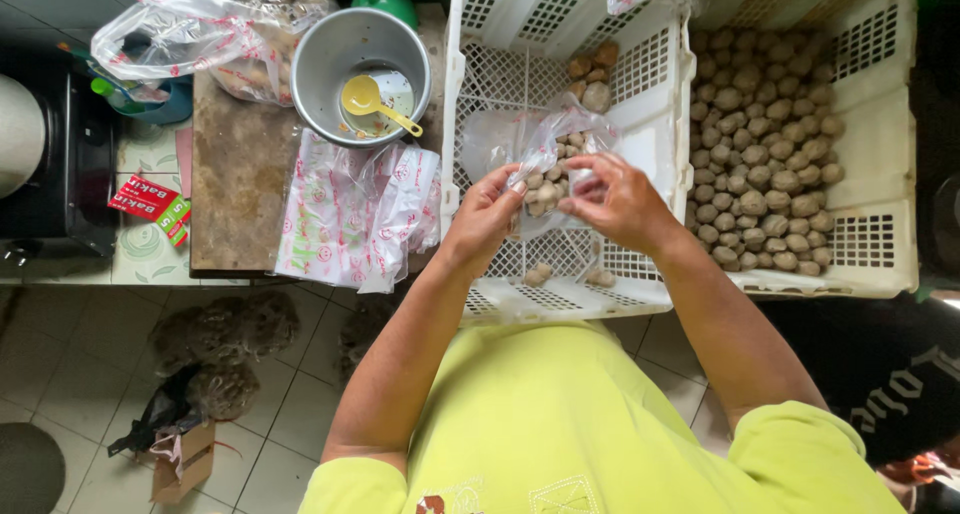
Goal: The person picks small round nuts from a white plastic crate and places them into a clear plastic bag. They continue filling the bag and then tie it closed.
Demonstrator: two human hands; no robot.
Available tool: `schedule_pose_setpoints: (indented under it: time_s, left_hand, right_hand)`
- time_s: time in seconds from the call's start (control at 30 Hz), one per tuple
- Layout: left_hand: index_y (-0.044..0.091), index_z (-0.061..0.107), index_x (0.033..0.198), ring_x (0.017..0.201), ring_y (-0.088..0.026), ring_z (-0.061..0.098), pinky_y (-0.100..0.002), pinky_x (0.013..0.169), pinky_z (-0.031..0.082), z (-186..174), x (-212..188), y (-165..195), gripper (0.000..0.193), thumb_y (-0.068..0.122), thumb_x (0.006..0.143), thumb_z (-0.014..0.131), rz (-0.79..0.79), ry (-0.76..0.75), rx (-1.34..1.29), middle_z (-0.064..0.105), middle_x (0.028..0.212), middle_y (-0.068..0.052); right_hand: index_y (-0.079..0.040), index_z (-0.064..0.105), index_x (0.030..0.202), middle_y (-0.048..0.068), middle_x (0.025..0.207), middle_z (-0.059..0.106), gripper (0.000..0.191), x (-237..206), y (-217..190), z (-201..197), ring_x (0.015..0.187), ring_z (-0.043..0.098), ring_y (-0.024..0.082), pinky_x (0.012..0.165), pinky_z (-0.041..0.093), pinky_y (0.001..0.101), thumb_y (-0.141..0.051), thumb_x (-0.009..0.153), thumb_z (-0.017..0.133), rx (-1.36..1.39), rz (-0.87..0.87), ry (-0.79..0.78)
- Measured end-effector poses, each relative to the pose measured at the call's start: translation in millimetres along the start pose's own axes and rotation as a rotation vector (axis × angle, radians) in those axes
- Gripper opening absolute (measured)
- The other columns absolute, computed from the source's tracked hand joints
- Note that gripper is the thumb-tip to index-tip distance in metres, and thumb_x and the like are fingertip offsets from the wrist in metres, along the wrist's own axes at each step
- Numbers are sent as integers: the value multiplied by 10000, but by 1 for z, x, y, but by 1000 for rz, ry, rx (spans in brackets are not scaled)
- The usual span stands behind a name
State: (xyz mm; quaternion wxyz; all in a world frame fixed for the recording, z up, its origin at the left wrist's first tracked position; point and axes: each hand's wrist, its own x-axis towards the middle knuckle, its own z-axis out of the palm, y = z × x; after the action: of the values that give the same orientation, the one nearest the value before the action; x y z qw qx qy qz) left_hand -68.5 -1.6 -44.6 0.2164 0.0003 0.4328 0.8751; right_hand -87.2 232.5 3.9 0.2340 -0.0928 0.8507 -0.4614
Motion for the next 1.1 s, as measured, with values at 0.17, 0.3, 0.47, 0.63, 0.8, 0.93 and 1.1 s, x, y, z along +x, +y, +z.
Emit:
schedule_pose_setpoints:
  time_s: [0.17,0.3,0.47,0.63,0.8,0.93,1.1]
  left_hand:
    - [6,549,1368,1014,-118,693,-301,896,581,0,-1,0,331,144,1068,526,10,-9,-7,703,1154,-68]
    - [-20,561,1391,998,-113,670,-287,871,558,-1,-1,-1,339,140,1093,540,35,-13,34,697,1150,-81]
    - [-7,558,1378,982,-110,677,-277,856,559,-1,-2,-1,341,142,1072,533,16,-15,31,706,1138,-80]
    - [-14,559,1368,976,-114,682,-281,861,568,1,-2,1,334,142,1073,530,28,-10,20,708,1124,-78]
    - [-30,562,1386,981,-114,675,-287,877,566,2,-2,2,346,138,1084,534,63,-16,31,708,1133,-87]
    - [-17,549,1366,988,-115,687,-287,883,569,1,0,2,342,141,1063,522,33,-20,-15,710,1131,-81]
    - [-38,550,1400,995,-113,655,-285,875,546,-1,1,1,347,121,1092,533,86,-49,-36,699,1151,-78]
  right_hand:
    - [-53,711,966,138,930,739,230,3,54,30,862,704,305,785,566,420,-230,835,775,-565,-169,-252]
    - [-66,710,1094,190,1071,724,274,11,104,62,1021,689,372,905,550,473,-205,861,675,-941,55,-576]
    - [-31,691,1187,211,1150,705,364,23,131,79,1099,691,376,948,556,463,-214,879,629,-1032,169,-739]
    - [-112,676,1181,157,1123,726,370,27,131,75,1078,680,359,925,538,455,-282,852,680,-953,160,-742]
    - [-158,641,1182,126,1093,730,337,30,131,70,1024,683,311,888,516,425,-321,887,650,-686,168,-763]
    - [-155,639,1178,56,1047,705,290,31,124,62,948,651,224,861,504,392,-281,933,548,-397,113,-703]
    - [-95,608,1169,-12,937,592,283,19,82,42,803,520,102,713,461,271,-284,966,661,176,120,-684]
